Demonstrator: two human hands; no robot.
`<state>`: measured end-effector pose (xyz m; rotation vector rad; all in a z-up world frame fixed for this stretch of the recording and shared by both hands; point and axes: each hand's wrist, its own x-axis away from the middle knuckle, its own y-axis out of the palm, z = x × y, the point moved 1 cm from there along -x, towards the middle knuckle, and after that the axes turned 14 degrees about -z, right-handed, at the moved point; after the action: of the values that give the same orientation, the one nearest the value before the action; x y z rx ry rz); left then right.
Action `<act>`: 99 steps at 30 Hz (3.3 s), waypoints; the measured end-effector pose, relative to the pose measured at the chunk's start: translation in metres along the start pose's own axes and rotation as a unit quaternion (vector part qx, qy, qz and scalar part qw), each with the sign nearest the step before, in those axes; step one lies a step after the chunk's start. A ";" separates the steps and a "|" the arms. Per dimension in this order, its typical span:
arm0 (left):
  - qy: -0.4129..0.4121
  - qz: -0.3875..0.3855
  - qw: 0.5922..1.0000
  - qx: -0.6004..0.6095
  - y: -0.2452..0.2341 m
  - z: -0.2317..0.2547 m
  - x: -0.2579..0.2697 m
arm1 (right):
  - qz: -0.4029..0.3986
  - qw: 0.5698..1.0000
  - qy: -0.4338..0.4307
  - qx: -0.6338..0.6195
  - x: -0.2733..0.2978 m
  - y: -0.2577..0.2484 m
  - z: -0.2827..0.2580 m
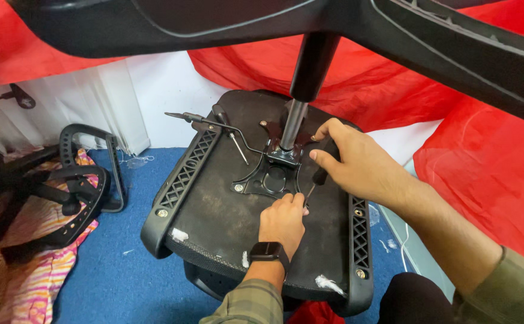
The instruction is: The person uses a screwdriver to tighten screws on the underside of an office chair base, securing the metal mounting plate to the seat. The person works methodically on each screw while the chair remains upside down.
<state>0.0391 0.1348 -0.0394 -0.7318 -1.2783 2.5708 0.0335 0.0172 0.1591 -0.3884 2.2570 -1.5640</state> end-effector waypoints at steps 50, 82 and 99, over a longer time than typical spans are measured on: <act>-0.018 -0.008 1.000 0.022 0.004 -0.002 -0.006 | -0.064 0.986 0.147 -0.041 0.020 -0.004 -0.013; -0.176 -0.035 0.982 0.055 -0.049 -0.027 -0.010 | -0.004 0.994 0.112 -0.005 0.035 -0.002 -0.009; -0.280 -0.027 0.958 -0.060 -0.051 -0.066 -0.034 | -0.041 0.979 0.202 -0.006 0.036 -0.008 -0.014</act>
<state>0.0985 0.1997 -0.0205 0.0407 -1.5814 2.7756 -0.0052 0.0106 0.1664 -0.1780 2.5791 -1.8055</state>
